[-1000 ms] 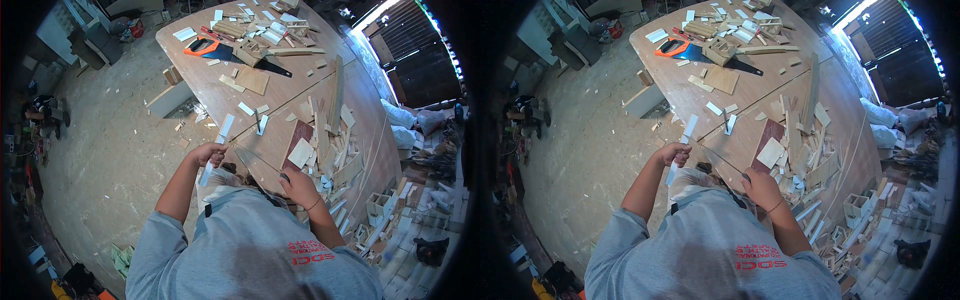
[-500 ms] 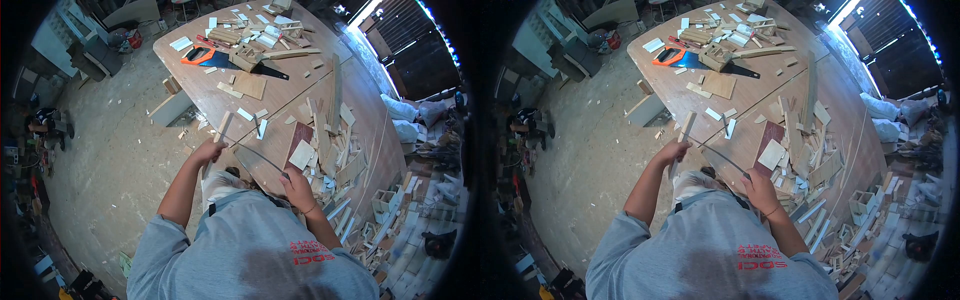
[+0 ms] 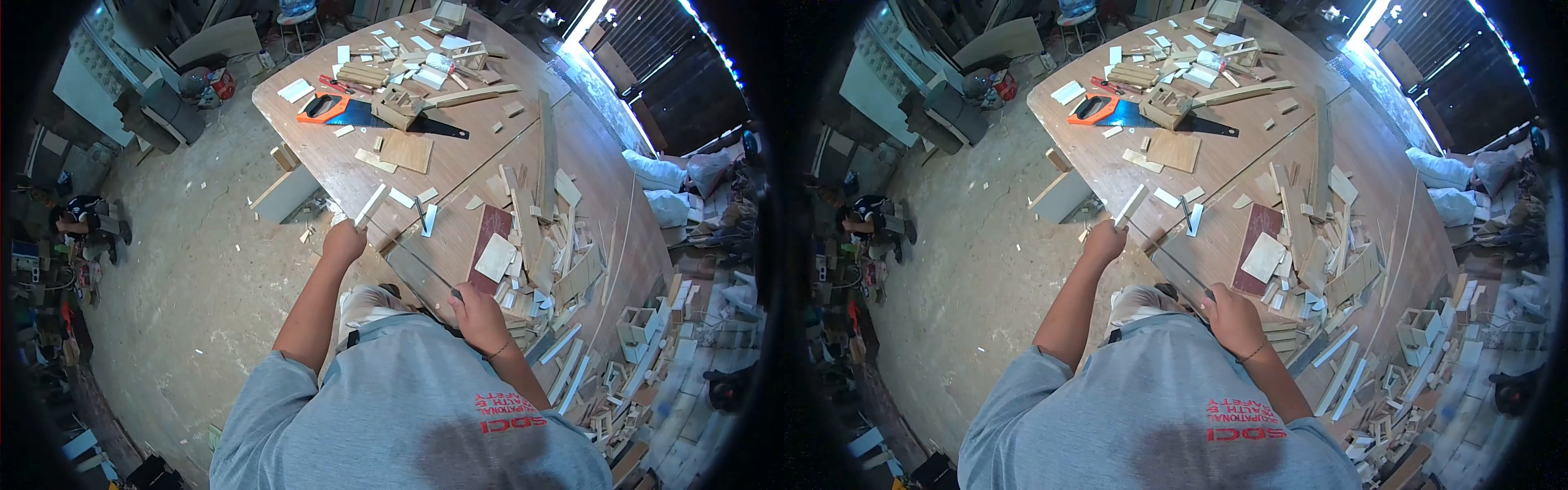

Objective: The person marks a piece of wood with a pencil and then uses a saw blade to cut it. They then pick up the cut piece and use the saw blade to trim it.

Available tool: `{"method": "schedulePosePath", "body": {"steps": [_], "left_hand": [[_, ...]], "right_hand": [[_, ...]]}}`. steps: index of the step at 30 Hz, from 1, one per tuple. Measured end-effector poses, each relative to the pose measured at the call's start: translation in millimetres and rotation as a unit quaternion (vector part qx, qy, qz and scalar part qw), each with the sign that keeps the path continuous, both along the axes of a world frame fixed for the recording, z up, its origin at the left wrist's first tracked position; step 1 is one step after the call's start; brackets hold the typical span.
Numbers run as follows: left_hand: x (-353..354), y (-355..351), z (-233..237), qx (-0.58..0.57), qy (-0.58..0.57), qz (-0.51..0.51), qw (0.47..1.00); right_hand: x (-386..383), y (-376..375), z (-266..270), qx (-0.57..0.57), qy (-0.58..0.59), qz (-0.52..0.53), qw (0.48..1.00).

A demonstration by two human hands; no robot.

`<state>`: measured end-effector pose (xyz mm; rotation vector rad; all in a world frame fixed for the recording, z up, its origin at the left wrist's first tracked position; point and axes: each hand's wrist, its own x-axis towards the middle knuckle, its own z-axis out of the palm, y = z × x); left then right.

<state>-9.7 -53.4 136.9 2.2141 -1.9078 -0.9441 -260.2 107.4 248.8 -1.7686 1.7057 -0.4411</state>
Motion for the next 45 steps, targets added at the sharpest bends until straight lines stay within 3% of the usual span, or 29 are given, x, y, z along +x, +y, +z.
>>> {"method": "schedulePosePath", "body": {"steps": [3, 6, 8, 9, 10, 11, 14, 18, 20, 24, 29, 32, 36, 40, 42, 43, 45], "left_hand": [[13, -14, -39, -0.004, -0.025, 0.034, 0.999], [37, -18, -27, 0.01, -0.006, 0.057, 0.998], [44, -19, -38, -0.047, 0.028, 0.029, 0.998], [42, -19, -26, 0.068, 0.194, 0.093, 0.974], [39, -17, -10, 0.178, 0.35, 0.154, 0.907], [34, -12, 5, 0.187, 0.43, 0.156, 0.869], [26, -4, 6, 0.093, 0.468, 0.084, 0.875], [18, 7, 10, 0.068, 0.398, 0.029, 0.914], [16, 14, 7, 0.077, 0.398, 0.049, 0.913], [18, 24, -3, 0.098, 0.405, 0.046, 0.908], [12, 39, -32, 0.122, 0.335, -0.006, 0.934], [10, 50, -79, 0.159, 0.327, -0.025, 0.931], [6, 53, -100, 0.233, 0.276, -0.024, 0.932], [5, 47, -118, 0.206, 0.264, -0.034, 0.941], [7, 44, -121, 0.06, 0.168, -0.15, 0.972], [5, 42, -119, 0.06, 0.17, -0.146, 0.973], [-1, 40, -117, 0.116, 0.061, -0.146, 0.981]], "right_hand": [[-1, 5, 17, 0.02, 0.009, -0.008, 1.0], [-12, 7, 30, -0.012, -0.017, -0.059, 0.998], [-25, 6, 29, -0.022, -0.026, -0.097, 0.995], [-32, 4, 24, -0.011, -0.037, -0.111, 0.993], [-37, 2, 19, 0.0, -0.048, -0.125, 0.991], [-39, 0, 17, 0.004, -0.085, -0.127, 0.988], [-41, -6, -13, -0.037, -0.155, -0.119, 0.98], [-43, -13, -66, -0.04, -0.17, -0.11, 0.978], [-40, -14, -76, 0.003, -0.196, -0.125, 0.973], [-31, -14, -73, 0.013, -0.155, -0.099, 0.983], [-13, -17, -73, 0.047, -0.204, -0.083, 0.974], [-1, -21, -74, 0.019, -0.191, -0.049, 0.98], [8, -23, -86, 0.008, -0.181, -0.025, 0.983], [13, -23, -93, 0.053, -0.154, -0.008, 0.987], [14, -23, -101, 0.07, -0.148, -0.002, 0.986], [15, -24, -107, 0.064, -0.114, 0.014, 0.991], [18, -25, -119, 0.059, -0.08, 0.034, 0.995]]}}
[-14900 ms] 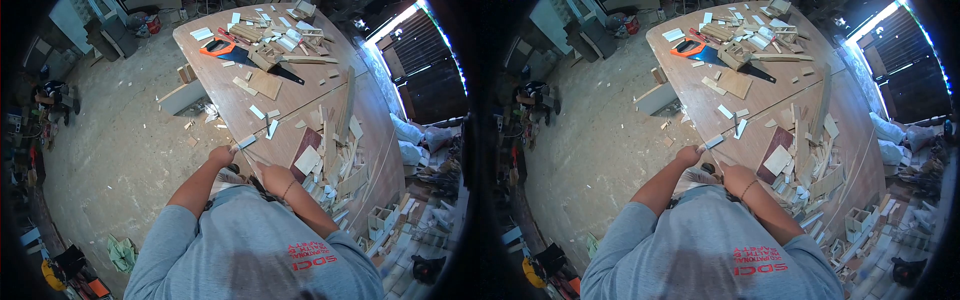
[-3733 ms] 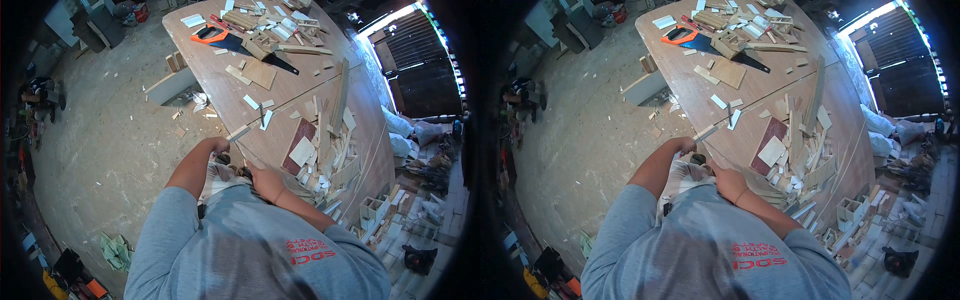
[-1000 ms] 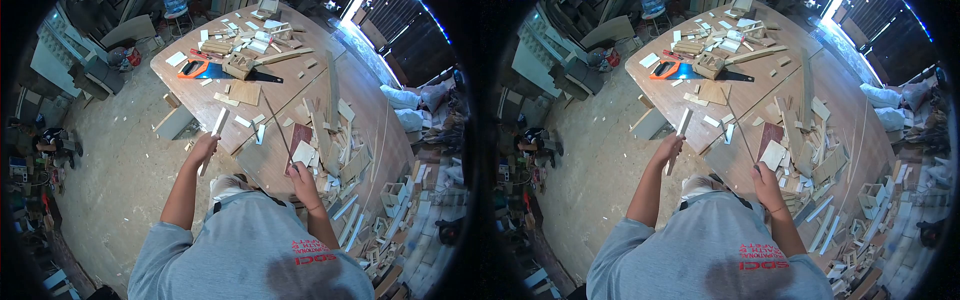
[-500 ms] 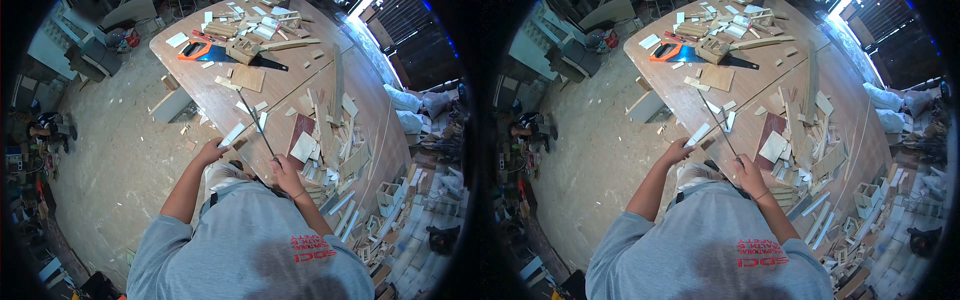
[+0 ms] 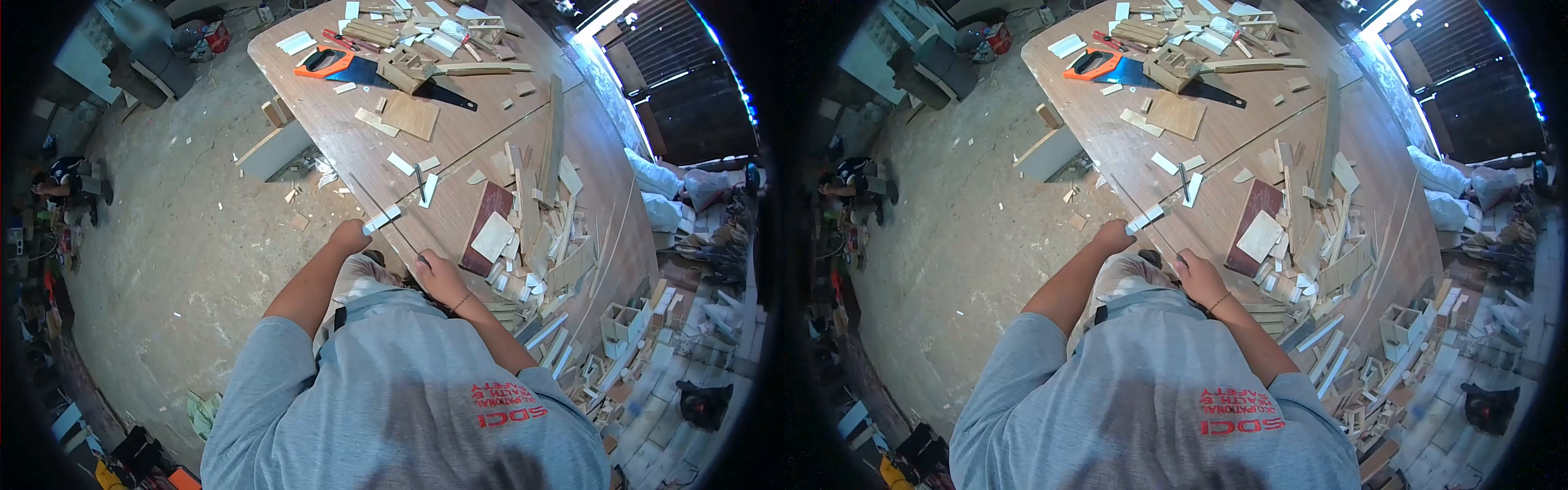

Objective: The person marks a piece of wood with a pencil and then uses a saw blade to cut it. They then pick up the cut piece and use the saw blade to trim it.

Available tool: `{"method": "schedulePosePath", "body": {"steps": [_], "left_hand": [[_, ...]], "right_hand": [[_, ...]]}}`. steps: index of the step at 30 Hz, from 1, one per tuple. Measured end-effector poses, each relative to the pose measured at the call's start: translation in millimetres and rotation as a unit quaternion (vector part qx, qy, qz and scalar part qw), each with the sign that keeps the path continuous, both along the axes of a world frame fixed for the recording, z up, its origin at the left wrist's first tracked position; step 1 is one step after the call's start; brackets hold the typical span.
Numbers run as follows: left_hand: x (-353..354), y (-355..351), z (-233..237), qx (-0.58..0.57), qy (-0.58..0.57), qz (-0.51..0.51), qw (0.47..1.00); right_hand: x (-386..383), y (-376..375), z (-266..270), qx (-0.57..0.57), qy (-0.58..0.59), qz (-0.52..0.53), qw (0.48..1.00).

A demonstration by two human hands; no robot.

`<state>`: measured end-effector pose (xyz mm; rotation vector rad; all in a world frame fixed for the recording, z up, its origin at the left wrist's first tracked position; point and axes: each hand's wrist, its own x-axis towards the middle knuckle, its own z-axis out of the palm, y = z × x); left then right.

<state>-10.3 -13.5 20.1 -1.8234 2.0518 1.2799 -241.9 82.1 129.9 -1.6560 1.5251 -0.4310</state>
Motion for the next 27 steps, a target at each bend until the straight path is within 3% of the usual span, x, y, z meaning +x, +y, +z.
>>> {"method": "schedulePosePath", "body": {"steps": [5, 7, 11, 27], "left_hand": [[-10, 6, -22, 0.021, 0.001, 0.084, 0.996], [-10, 6, -24, 0.011, 0.012, 0.102, 0.995], [-10, 3, -19, 0.037, 0.016, 0.086, 0.996], [-11, 2, -13, 0.052, 0.002, 0.07, 0.996]], "right_hand": [[20, -5, -25, 0.027, 0.116, 0.058, 0.991], [30, -7, -37, 0.001, 0.101, 0.071, 0.992], [43, -17, -58, -0.087, 0.12, 0.138, 0.979], [61, -37, -83, -0.1, 0.189, 0.151, 0.965]]}}
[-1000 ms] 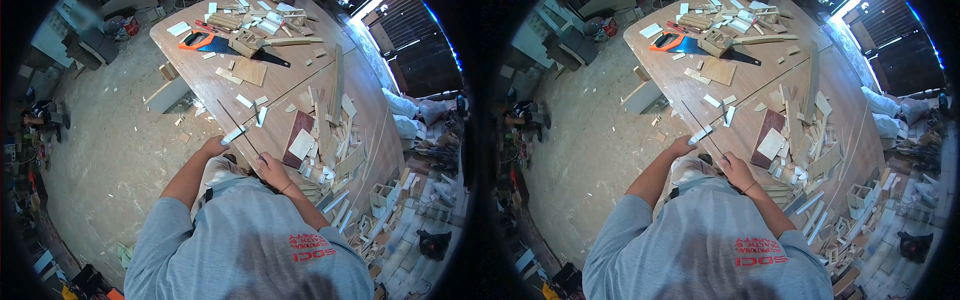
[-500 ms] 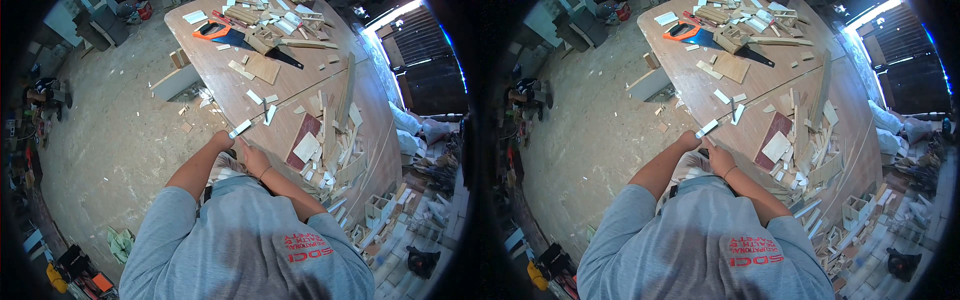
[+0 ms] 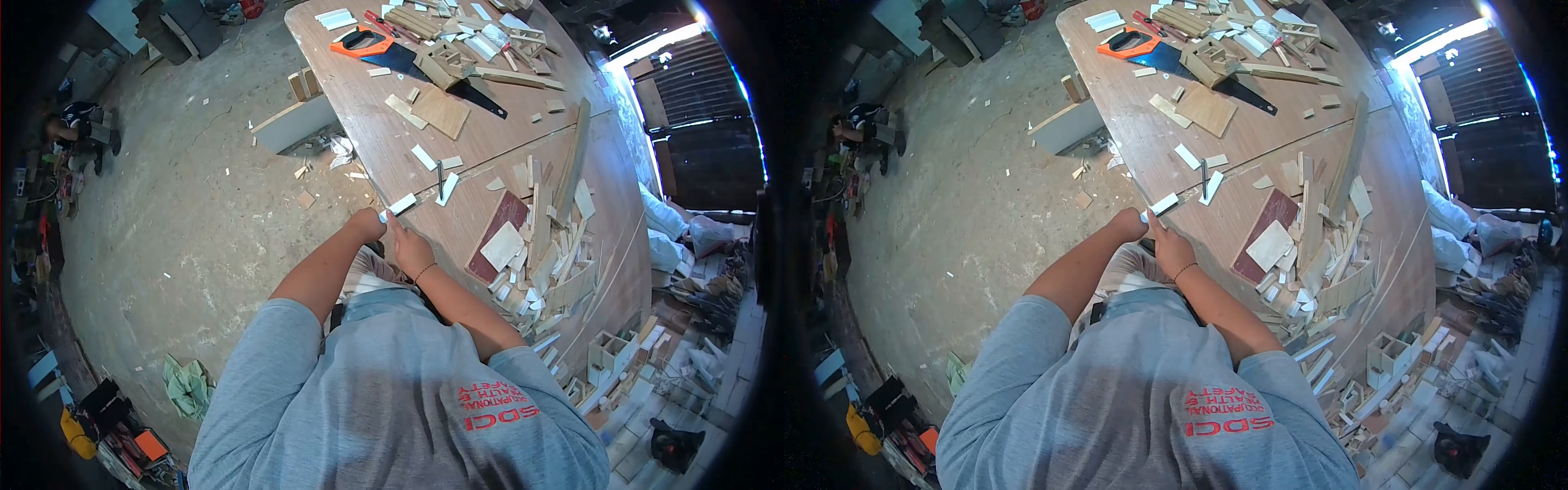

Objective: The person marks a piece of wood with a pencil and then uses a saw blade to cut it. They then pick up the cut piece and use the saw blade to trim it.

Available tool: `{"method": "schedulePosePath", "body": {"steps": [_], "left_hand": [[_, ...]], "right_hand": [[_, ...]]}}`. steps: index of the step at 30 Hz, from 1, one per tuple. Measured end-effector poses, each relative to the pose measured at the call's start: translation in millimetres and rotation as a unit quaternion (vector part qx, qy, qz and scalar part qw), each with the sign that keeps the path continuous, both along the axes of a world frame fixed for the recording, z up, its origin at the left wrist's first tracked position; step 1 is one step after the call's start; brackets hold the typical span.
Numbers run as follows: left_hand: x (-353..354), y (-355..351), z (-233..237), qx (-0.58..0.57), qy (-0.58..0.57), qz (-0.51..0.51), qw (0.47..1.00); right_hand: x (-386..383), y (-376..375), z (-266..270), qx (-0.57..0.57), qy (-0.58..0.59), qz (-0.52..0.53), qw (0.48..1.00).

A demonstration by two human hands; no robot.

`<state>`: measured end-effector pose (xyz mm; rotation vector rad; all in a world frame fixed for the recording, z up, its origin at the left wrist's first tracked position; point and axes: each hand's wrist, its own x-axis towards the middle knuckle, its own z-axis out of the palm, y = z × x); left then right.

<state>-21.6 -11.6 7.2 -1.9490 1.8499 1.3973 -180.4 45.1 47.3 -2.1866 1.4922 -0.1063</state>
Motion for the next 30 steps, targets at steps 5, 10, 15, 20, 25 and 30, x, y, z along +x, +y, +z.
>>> {"method": "schedulePosePath", "body": {"steps": [5, 10, 15, 20, 25, 30], "left_hand": [[0, 0, 0, -0.013, 0.003, 0.001, 1.0], [0, -1, 0, -0.02, 0.003, 0.006, 1.0], [1, -4, 9, 0.017, -0.009, -0.001, 1.0], [0, -1, 12, 0.036, 0.002, -0.022, 0.999], [-4, 2, 18, 0.059, 0.02, 0.012, 0.998], [-2, -3, 27, 0.093, 0.023, -0.015, 0.995]], "right_hand": [[2, 2, 6, 0.019, 0.001, -0.015, 1.0], [4, 4, -4, 0.016, -0.078, -0.073, 0.994], [6, 1, -5, 0.01, -0.077, -0.074, 0.994], [9, -5, -4, 0.026, -0.045, -0.093, 0.994], [5, 11, 8, 0.066, -0.02, -0.098, 0.993], [12, 3, 1, 0.042, -0.03, -0.1, 0.994]]}}
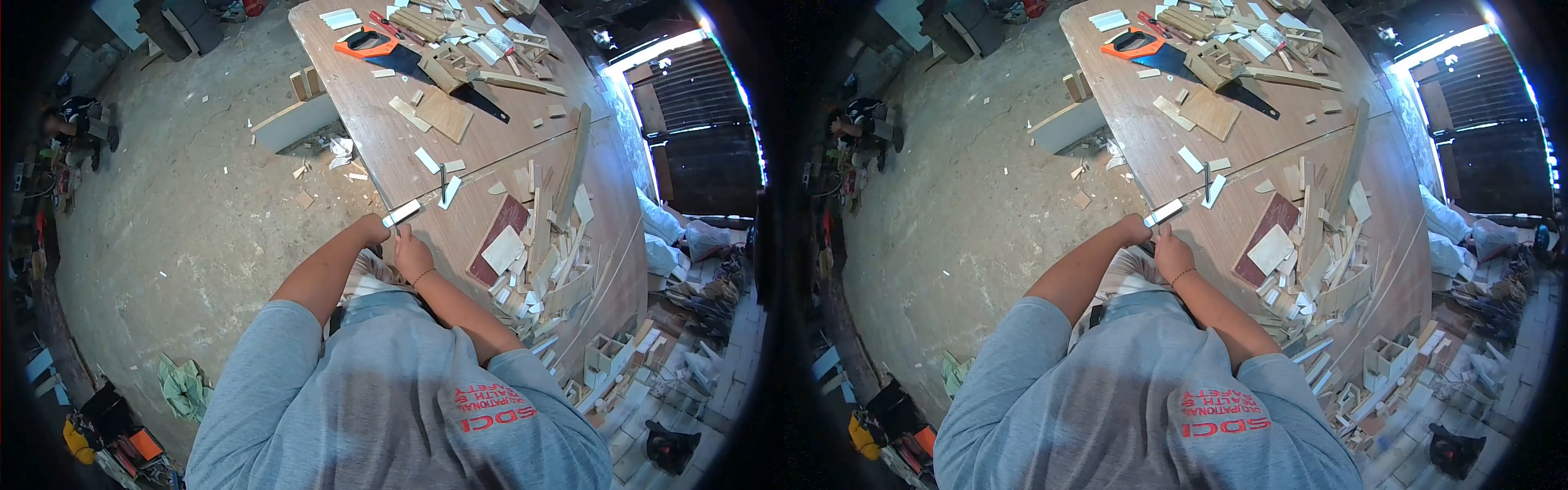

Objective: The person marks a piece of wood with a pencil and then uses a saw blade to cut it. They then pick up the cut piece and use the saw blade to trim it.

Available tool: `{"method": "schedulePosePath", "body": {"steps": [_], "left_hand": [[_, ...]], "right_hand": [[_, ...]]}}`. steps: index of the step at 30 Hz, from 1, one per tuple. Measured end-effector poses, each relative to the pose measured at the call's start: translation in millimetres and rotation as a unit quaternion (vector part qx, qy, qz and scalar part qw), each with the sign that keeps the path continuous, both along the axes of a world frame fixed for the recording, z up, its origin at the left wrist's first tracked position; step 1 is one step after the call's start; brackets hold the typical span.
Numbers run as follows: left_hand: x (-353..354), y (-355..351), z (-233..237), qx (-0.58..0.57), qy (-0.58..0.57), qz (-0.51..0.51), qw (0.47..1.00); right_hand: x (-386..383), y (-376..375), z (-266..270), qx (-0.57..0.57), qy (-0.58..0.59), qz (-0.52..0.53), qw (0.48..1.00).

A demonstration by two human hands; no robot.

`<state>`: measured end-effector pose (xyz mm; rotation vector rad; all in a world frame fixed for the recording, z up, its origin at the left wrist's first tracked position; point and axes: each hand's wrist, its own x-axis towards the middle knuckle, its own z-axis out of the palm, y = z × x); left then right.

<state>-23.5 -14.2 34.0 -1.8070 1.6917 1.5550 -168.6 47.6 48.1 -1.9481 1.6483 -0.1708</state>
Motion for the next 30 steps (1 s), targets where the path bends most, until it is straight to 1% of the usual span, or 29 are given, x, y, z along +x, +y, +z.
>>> {"method": "schedulePosePath", "body": {"steps": [3, 6, 8, 11, 12, 14, 17, 20, 24, 26, 28, 30], "left_hand": [[0, 2, -3, -0.013, 0.009, 0.007, 1.0], [1, 1, -10, -0.013, 0.038, 0.029, 0.999], [1, 3, -11, -0.011, 0.038, 0.042, 0.998], [0, 2, -12, 0.002, 0.042, 0.071, 0.997], [-1, 5, -13, 0.012, 0.046, 0.084, 0.995], [0, 5, -17, 0.007, 0.055, 0.076, 0.996], [6, 1, -10, 0.002, 0.06, 0.067, 0.996], [9, -3, -9, 0.012, 0.06, 0.067, 0.996], [11, -5, -22, 0.038, 0.069, 0.059, 0.995], [12, -8, -22, 0.052, 0.086, 0.046, 0.994], [14, -11, -21, 0.066, 0.101, 0.035, 0.992], [14, -11, -20, 0.103, 0.1, 0.048, 0.988]], "right_hand": [[3, -4, 3, -0.001, -0.002, 0.014, 1.0], [-8, 13, 19, 0.022, 0.033, 0.013, 0.999], [-25, 31, 30, 0.097, 0.067, 0.025, 0.993], [-31, 37, 43, 0.109, 0.077, 0.034, 0.99], [-28, 32, 40, 0.111, 0.077, 0.031, 0.99], [-15, 10, 25, 0.066, 0.06, 0.028, 0.996], [8, -12, 10, 0.04, 0.037, 0.011, 0.998], [7, -12, 8, 0.036, 0.049, 0.017, 0.998], [-8, 13, 30, 0.061, 0.063, 0.02, 0.996], [-21, 32, 39, 0.109, 0.075, 0.021, 0.991], [-30, 41, 41, 0.111, 0.068, 0.022, 0.991], [-30, 41, 38, 0.116, 0.058, 0.023, 0.991]]}}
